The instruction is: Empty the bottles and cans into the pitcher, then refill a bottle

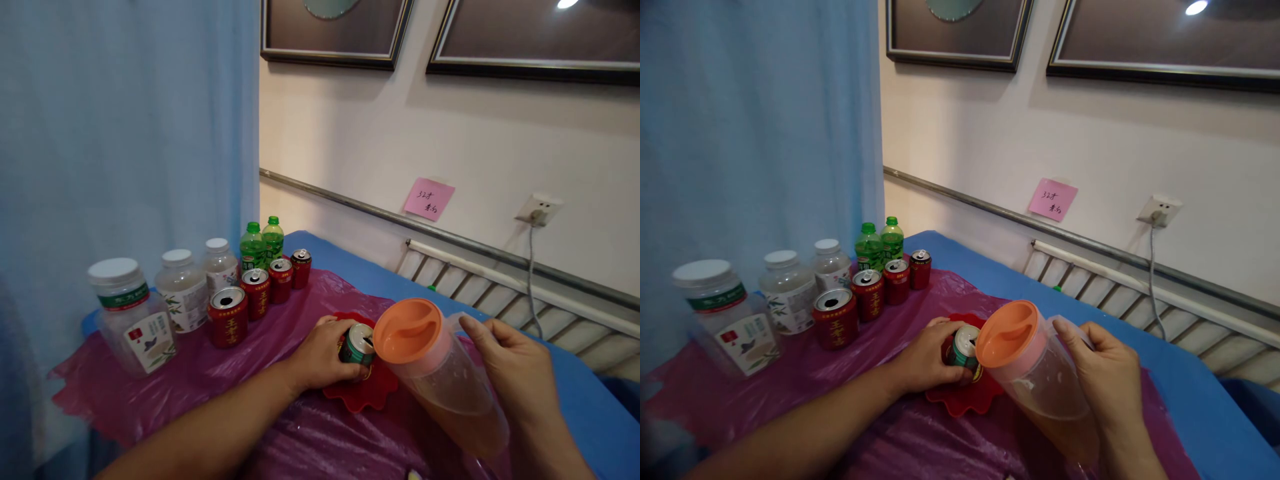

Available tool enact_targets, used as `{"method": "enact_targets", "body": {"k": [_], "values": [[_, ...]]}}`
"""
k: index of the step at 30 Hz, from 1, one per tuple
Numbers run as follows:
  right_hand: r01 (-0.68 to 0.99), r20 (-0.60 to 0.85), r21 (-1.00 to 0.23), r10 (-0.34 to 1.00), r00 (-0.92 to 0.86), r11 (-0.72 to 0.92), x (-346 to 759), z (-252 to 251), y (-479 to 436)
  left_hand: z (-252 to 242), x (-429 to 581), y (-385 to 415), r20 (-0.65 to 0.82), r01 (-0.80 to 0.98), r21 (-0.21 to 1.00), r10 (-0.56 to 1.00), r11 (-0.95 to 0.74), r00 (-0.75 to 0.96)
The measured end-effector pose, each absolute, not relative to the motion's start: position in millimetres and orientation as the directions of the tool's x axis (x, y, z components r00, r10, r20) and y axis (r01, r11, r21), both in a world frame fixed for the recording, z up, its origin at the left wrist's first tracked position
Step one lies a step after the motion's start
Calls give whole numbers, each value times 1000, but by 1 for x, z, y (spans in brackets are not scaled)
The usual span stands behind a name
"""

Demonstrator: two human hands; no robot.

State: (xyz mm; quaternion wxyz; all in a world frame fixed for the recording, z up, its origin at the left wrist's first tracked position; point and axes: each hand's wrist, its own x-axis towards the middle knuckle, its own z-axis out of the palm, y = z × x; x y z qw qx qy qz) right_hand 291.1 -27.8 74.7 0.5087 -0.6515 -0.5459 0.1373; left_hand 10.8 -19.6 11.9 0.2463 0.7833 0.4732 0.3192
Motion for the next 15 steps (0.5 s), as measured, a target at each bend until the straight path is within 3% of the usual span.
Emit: {"method": "enact_targets", "body": {"k": [15], "values": [[546, 347, -832, 860, 375, 98, 293, 72, -27, 12, 11, -20, 272, 592, 678, 897, -436, 348]]}}
